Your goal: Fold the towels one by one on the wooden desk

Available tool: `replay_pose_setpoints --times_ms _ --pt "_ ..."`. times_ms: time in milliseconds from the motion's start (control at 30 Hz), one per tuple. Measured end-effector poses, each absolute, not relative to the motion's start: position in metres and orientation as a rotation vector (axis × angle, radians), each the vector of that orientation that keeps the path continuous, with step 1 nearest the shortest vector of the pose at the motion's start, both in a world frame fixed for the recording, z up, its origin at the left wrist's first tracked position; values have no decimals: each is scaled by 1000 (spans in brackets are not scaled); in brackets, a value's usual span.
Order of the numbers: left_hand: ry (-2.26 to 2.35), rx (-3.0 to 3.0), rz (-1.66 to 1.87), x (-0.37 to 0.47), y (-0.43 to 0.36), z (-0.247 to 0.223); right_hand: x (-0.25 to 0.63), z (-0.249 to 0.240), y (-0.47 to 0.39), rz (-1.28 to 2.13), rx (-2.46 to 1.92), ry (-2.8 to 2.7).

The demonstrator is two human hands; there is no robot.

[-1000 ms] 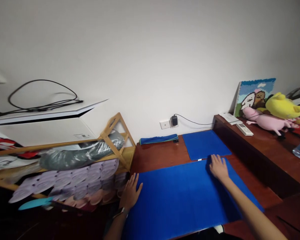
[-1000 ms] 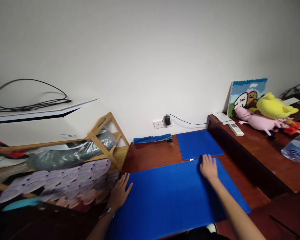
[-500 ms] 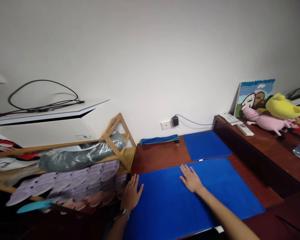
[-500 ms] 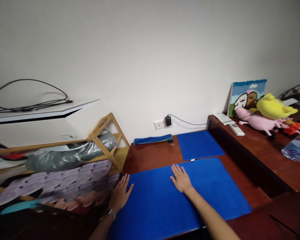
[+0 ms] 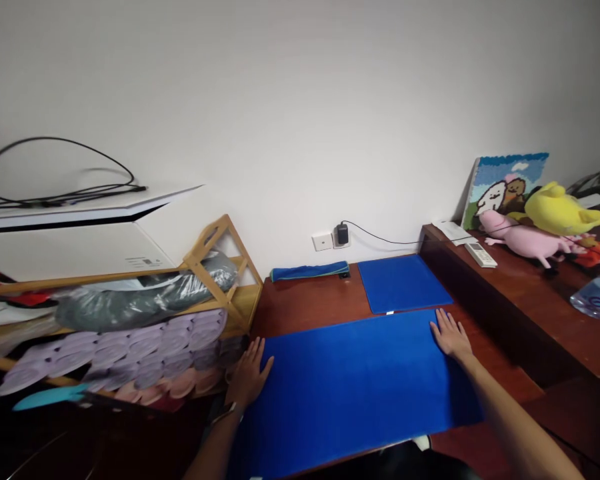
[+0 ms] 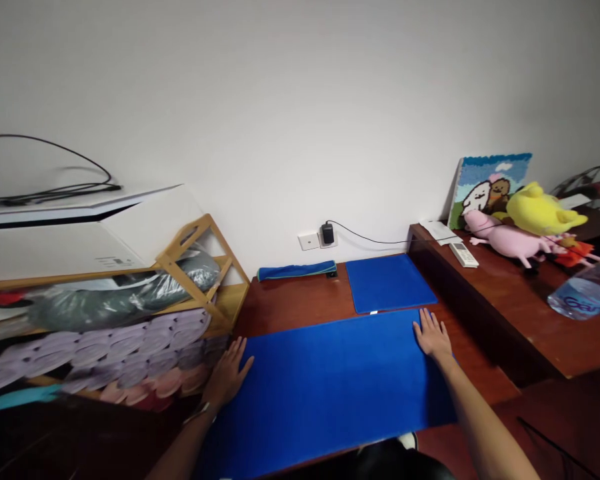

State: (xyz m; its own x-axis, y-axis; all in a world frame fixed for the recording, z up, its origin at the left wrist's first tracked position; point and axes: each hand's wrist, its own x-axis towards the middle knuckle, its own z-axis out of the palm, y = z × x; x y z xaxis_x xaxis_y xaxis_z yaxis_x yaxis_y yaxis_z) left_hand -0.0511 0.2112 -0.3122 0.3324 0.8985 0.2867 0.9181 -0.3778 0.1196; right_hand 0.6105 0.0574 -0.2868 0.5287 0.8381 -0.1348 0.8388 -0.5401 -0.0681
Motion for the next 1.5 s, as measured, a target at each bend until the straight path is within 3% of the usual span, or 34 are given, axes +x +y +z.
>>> replay_pose_setpoints --times_ms 167,300,433,567,700,933,1067,1333,1500 --pt "-1721 -2509 -495 -47 208 -311 574 -255 73 -242 2739 1480" --pt "-1729 -2516 -519 -46 207 -312 464 -238 96 -122 2627 1976" --pt "-1737 -2514 -534 -47 207 -312 321 -237 115 -381 2272 2534" --pt "-1747 -2522 -520 -48 206 -311 247 -246 124 -581 2117 2640" --pt "-1758 -2515 -508 -49 207 -312 287 -257 122 -536 2175 2579" --pt "-1687 -2493 -548 -52 213 -318 524 -279 68 -201 2637 1848" --pt "-1712 -2495 -499 -53 215 -318 606 -291 44 -187 2753 1566" --pt "-1734 -2511 -469 -51 211 -311 599 -276 54 -191 2758 1447" --pt "-1701 -2506 -537 -49 207 -311 488 -238 92 13 2645 1911"
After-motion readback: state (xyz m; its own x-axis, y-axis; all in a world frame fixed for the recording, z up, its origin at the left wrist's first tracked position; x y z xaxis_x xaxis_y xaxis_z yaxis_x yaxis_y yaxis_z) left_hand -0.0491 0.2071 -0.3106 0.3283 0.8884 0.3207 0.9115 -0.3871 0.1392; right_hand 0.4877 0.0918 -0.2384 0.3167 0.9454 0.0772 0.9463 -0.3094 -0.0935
